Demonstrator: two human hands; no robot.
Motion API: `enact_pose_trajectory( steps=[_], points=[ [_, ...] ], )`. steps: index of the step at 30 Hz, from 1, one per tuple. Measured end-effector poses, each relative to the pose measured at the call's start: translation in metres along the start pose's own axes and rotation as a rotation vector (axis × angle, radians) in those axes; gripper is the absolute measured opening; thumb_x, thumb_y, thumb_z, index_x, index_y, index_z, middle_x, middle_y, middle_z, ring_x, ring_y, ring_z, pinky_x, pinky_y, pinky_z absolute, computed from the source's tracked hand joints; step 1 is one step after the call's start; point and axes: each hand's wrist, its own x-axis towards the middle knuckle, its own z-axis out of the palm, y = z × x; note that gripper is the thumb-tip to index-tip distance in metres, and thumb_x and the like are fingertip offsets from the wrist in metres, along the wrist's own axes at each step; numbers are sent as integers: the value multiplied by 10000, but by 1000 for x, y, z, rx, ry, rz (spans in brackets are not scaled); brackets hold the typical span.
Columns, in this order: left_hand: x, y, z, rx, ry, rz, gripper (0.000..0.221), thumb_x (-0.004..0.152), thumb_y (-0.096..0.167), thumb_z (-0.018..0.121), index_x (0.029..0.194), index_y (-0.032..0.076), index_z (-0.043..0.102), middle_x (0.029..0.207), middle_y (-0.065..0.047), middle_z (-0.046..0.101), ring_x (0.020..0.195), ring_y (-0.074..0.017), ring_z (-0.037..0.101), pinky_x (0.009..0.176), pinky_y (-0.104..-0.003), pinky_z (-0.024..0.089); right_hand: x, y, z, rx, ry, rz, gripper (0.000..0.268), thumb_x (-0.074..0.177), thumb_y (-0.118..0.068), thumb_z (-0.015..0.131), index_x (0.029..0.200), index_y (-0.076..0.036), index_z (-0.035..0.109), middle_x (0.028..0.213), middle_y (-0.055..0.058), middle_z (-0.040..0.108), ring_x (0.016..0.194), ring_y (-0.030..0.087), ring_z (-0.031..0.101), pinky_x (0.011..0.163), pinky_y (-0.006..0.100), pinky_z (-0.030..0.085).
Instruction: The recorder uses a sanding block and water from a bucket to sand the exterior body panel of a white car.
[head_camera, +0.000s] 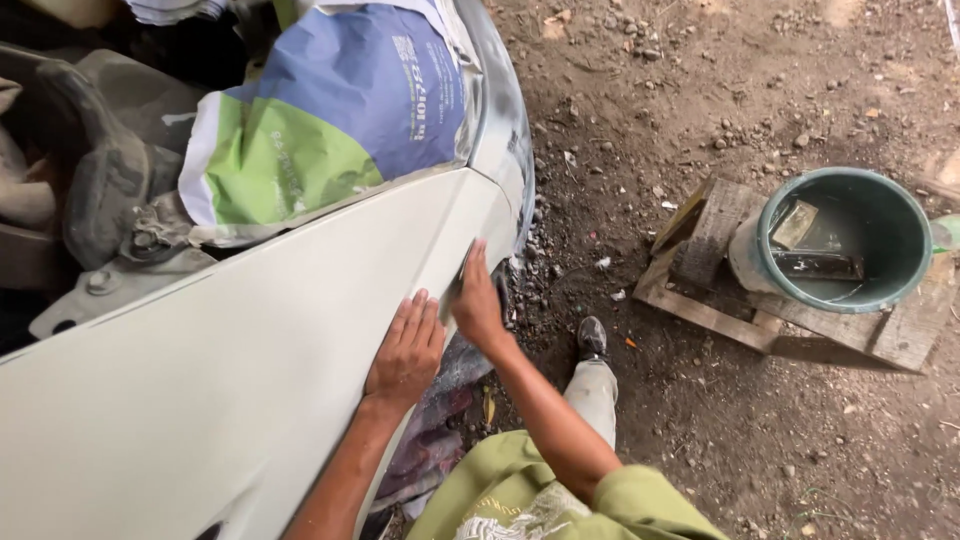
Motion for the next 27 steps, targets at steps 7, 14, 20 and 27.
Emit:
enact_pose_trajectory(
  steps=[7, 14, 20, 27],
  points=[
    [5, -3, -11, 17, 11, -3, 237, 981, 208, 575, 1060, 72, 752, 1314, -121, 706, 1355, -271, 571, 1201, -408, 355, 68, 65, 3, -94, 196, -254, 911, 779, 124, 518, 1542, 131, 19, 1612, 346, 148, 1411, 455, 387, 1140, 435, 401],
    [0, 2, -5, 11, 31, -18, 276, 1004, 228, 571, 1093, 42, 754, 1298, -124, 714, 1338, -270, 577, 1193, -410, 362, 54, 43, -9, -94, 173, -294, 882, 818, 97, 485, 1590, 107, 60, 1611, 372, 239, 1468, 468, 370, 1221, 440, 358],
    [5, -1, -8, 27, 25, -24, 279, 1004, 240, 568, 1099, 51, 749, 1302, -113, 714, 1343, -260, 579, 1188, -407, 364, 51, 66, 20, 45, 33, -45, 901, 804, 38, 458, 1592, 91, 24, 1500, 450, 362, 1377, 565, 420, 1142, 516, 375],
    [1, 5, -21, 51, -20, -32, 308, 1013, 270, 563, 1125, 51, 749, 1311, -89, 713, 1347, -237, 575, 1191, -393, 352, 99, 126, 23, -46, 49, -89, 869, 879, 8, 617, 1545, 169, 83, 1537, 400, 351, 1381, 465, 511, 1182, 440, 414]
  ],
)
